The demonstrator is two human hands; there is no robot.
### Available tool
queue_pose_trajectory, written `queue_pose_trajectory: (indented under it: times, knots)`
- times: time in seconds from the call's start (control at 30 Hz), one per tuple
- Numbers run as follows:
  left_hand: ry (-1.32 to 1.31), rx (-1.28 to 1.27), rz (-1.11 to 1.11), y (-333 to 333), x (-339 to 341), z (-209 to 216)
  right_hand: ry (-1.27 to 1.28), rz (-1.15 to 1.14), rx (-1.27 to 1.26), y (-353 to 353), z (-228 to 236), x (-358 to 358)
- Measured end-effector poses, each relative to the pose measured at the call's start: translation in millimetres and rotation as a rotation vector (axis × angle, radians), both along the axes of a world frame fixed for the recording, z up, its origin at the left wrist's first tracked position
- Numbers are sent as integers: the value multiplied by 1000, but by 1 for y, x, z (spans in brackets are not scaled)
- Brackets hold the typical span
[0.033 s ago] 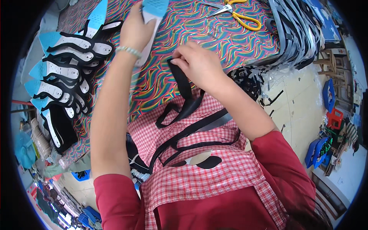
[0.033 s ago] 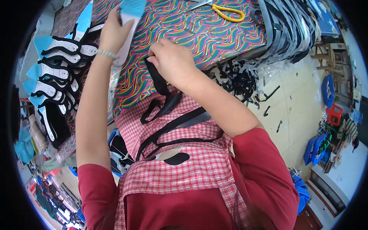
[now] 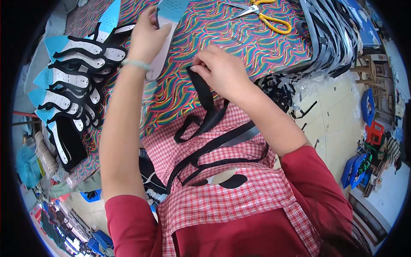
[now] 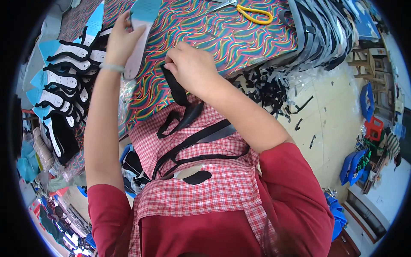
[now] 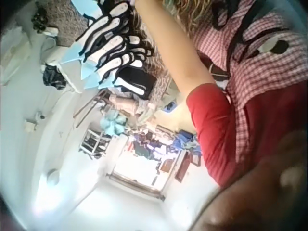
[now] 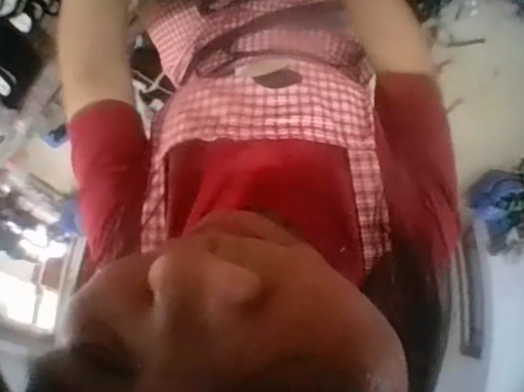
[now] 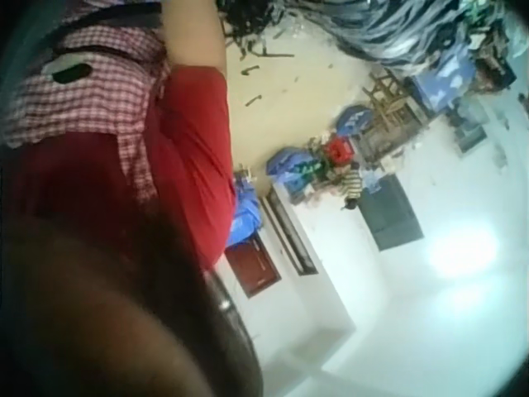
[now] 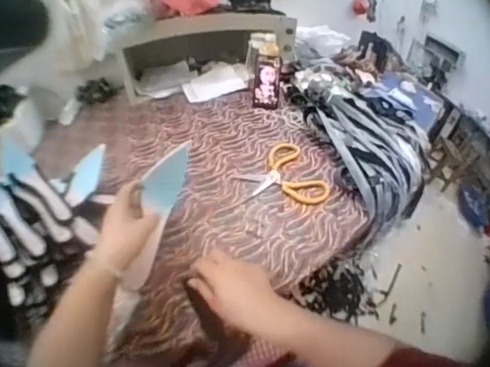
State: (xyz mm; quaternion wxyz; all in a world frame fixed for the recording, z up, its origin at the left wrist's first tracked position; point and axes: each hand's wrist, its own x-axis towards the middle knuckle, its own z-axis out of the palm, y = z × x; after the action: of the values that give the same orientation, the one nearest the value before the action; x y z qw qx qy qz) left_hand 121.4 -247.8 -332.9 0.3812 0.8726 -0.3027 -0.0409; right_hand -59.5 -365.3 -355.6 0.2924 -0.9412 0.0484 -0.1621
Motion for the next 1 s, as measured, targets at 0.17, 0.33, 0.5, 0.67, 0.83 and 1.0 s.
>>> queue_pose_trajectory:
  times: [0.17, 0.33, 0.5, 0.67, 0.83, 1.0]
  knots:
    - [853, -666, 86, 87, -60, 39, -127, 104, 896, 7, 14, -8]
    - [788, -764, 203, 124, -119, 29, -36, 79, 471, 15, 35, -5]
    - [941, -739, 137, 141, -129, 22, 224, 3, -5, -11, 13, 4]
    - [1022, -746, 56, 133, -129, 22, 250, 115, 170, -3, 20, 9]
    - [996, -897, 136, 119, -139, 26, 109, 300, 1239, 33, 48, -13]
    - [806, -936, 193, 99, -153, 38, 116, 336, 1526, 51, 52, -12]
